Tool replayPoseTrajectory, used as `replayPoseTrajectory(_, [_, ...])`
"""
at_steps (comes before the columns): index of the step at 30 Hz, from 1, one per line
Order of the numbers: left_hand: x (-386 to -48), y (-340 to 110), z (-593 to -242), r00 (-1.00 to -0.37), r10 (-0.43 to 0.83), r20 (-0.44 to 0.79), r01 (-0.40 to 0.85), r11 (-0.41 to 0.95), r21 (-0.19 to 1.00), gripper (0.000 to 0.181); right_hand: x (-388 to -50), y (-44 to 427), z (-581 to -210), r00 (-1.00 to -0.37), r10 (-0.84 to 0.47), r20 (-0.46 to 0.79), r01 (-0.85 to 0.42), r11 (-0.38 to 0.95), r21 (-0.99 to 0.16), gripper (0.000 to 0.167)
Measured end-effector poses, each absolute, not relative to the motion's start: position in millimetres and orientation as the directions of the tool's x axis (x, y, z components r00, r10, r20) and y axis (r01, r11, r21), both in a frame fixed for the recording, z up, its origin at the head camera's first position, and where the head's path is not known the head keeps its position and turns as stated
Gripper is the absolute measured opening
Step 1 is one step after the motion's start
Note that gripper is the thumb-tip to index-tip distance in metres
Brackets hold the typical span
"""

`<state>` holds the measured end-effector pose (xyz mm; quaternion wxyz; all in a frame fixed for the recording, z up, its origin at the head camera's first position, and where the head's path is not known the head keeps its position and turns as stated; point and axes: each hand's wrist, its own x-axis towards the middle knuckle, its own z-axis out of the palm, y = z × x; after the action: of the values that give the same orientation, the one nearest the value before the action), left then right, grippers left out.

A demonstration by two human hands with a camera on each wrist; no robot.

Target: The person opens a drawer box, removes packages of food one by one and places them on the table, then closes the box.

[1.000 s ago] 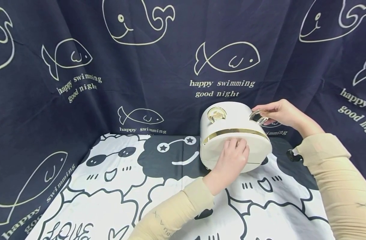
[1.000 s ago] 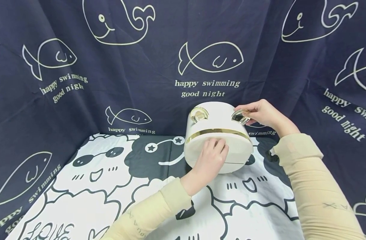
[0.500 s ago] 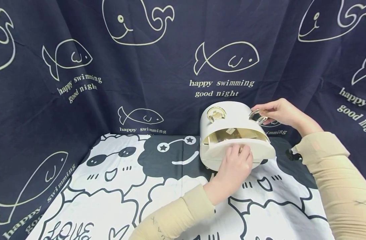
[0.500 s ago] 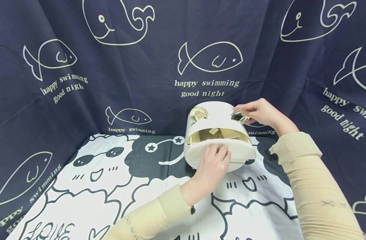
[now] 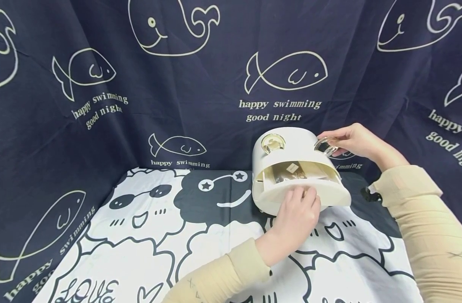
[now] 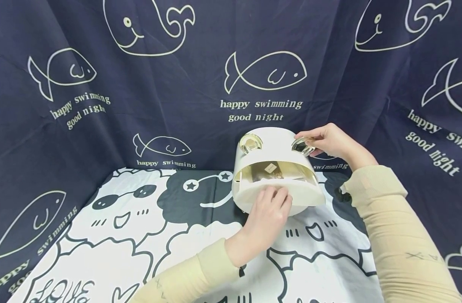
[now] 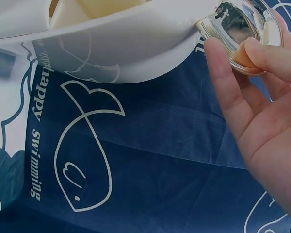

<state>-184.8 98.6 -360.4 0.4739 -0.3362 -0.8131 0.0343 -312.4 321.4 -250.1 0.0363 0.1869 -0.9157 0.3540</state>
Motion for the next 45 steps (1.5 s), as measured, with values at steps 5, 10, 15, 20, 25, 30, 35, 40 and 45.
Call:
replayPoseTrajectory(5, [-182,98,-361,-0.288,0.565,0.773,0.517,0.771,-0.371,0.018,-311,321,-251,-0.926,-0.317,0.206,-0.373,0.677,-0.635,0.029])
replayPoseTrajectory(10, [-179,97,-360,-0.284,0.561,0.778,0.522,0.771,-0.365,0.017,-311,319,-250,-0.921,-0.32,0.221,-0.385,0.67,-0.635,0.029])
replayPoseTrajectory(15, [-176,96,-360,-0.305,0.562,0.769,0.536,0.769,-0.35,0.016,-311,320,-251,-0.92,-0.325,0.22,-0.387,0.66,-0.644,0.028])
replayPoseTrajectory(20, [-173,95,-361,-0.31,0.57,0.761,0.547,0.762,-0.348,0.015,-311,321,-251,-0.92,-0.324,0.219,-0.385,0.655,-0.65,0.028])
replayPoseTrajectory(25, [-168,94,-358,-0.28,0.572,0.771,0.557,0.751,-0.355,0.023,-311,321,-251,-0.92,-0.326,0.219,-0.387,0.652,-0.652,0.029])
replayPoseTrajectory(30, [-156,86,-344,-0.257,0.576,0.776,0.564,0.741,-0.364,0.03,-311,321,-251,-0.917,-0.332,0.219,-0.391,0.65,-0.652,0.029])
replayPoseTrajectory(35, [-152,83,-341,-0.26,0.585,0.769,0.568,0.736,-0.368,0.029,-312,321,-251,-0.917,-0.331,0.221,-0.392,0.652,-0.649,0.029])
replayPoseTrajectory(40, [-150,81,-342,-0.267,0.598,0.756,0.575,0.728,-0.373,0.028,-311,320,-251,-0.92,-0.323,0.22,-0.386,0.659,-0.645,0.028])
replayPoseTrajectory(45, [-149,78,-341,-0.27,0.609,0.745,0.587,0.718,-0.374,0.023,-311,320,-250,-0.922,-0.319,0.218,-0.382,0.663,-0.645,0.029])
